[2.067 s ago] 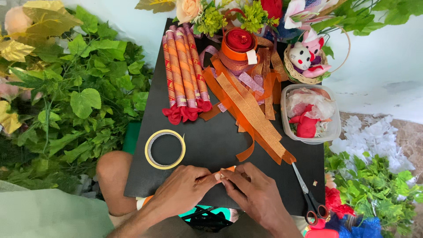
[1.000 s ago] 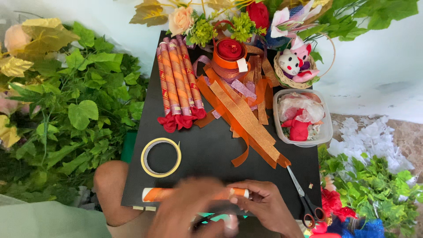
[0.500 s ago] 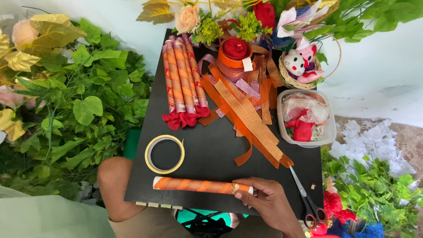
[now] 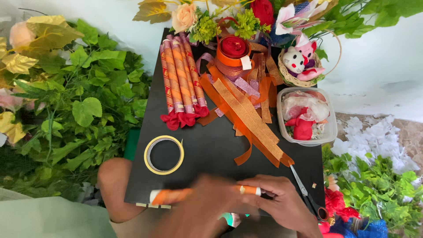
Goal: The person wraps orange ribbon and pink paper around a white cylinder by hand and applies tape to secure the materials.
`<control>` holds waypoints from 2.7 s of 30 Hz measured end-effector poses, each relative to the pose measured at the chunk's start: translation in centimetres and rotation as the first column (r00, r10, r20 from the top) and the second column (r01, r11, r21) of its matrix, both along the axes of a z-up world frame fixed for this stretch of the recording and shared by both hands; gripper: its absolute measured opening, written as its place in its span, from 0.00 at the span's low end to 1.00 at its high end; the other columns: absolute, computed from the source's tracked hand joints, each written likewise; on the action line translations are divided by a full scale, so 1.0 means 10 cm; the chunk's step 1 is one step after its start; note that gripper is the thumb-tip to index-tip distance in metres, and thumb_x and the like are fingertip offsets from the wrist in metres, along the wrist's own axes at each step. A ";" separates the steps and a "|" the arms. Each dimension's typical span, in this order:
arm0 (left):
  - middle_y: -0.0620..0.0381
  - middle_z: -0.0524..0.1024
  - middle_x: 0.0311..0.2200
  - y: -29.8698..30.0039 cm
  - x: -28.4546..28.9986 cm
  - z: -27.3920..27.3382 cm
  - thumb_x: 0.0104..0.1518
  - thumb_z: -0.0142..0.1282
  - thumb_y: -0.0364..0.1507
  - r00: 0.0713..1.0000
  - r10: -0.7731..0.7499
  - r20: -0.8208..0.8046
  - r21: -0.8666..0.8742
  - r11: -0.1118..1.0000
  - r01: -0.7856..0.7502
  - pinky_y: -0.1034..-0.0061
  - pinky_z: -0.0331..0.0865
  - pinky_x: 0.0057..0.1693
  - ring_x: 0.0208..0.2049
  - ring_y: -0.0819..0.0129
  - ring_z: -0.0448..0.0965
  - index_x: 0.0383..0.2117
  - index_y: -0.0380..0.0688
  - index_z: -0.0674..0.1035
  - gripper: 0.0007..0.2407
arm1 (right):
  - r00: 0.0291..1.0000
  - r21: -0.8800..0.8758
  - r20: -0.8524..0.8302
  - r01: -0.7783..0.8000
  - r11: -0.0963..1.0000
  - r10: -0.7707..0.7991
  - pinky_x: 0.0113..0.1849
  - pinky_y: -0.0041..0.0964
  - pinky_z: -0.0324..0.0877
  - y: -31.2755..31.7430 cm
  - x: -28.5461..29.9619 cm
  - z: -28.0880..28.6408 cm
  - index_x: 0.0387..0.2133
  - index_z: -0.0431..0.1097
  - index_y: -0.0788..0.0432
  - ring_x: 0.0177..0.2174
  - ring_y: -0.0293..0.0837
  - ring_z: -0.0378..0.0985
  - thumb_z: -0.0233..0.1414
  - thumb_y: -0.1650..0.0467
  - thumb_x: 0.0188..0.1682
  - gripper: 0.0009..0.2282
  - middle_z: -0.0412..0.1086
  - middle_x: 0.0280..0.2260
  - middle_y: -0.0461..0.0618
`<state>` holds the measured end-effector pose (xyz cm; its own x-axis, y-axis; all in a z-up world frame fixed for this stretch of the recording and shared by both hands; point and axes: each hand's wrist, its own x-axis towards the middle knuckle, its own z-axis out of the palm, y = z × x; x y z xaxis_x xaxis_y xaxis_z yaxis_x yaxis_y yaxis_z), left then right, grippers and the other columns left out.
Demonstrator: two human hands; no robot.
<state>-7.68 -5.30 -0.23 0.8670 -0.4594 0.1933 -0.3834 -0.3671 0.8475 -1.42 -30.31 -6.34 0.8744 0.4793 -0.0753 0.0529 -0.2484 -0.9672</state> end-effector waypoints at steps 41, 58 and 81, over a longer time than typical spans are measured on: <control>0.60 0.73 0.20 0.02 0.63 -0.64 0.68 0.45 0.52 0.652 0.032 -0.758 0.187 0.968 0.169 0.71 0.64 0.37 0.24 0.71 0.75 0.30 0.54 0.77 0.19 | 0.803 -0.211 -0.567 -0.358 0.910 0.185 0.32 0.29 0.70 0.26 0.66 0.41 0.40 0.85 0.52 0.28 0.32 0.76 0.59 0.62 0.51 0.11 0.82 0.31 0.41; 0.63 0.78 0.19 0.11 0.52 -0.80 0.66 0.45 0.48 0.521 0.061 -0.851 -0.032 0.985 -0.168 0.84 0.70 0.36 0.22 0.80 0.76 0.31 0.51 0.82 0.18 | 0.889 -0.599 0.341 0.456 0.659 -0.306 0.35 0.50 0.71 0.56 2.36 -0.42 0.45 0.81 0.56 0.36 0.54 0.83 0.58 0.63 0.49 0.15 0.81 0.37 0.55; 0.63 0.72 0.19 0.14 0.68 -0.38 0.69 0.44 0.43 0.543 0.150 -0.826 0.001 0.964 -0.265 0.79 0.64 0.25 0.13 0.75 0.69 0.37 0.50 0.83 0.16 | 0.783 -0.144 0.576 0.377 0.915 -0.233 0.38 0.35 0.66 0.70 1.51 0.50 0.33 0.77 0.55 0.35 0.38 0.72 0.62 0.71 0.52 0.02 0.76 0.33 0.43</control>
<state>-0.91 -3.93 -4.08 0.7462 -0.2708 -0.6081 0.5645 -0.2268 0.7937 13.66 -23.31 -1.32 0.9031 0.2102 0.3746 0.4254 -0.5589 -0.7118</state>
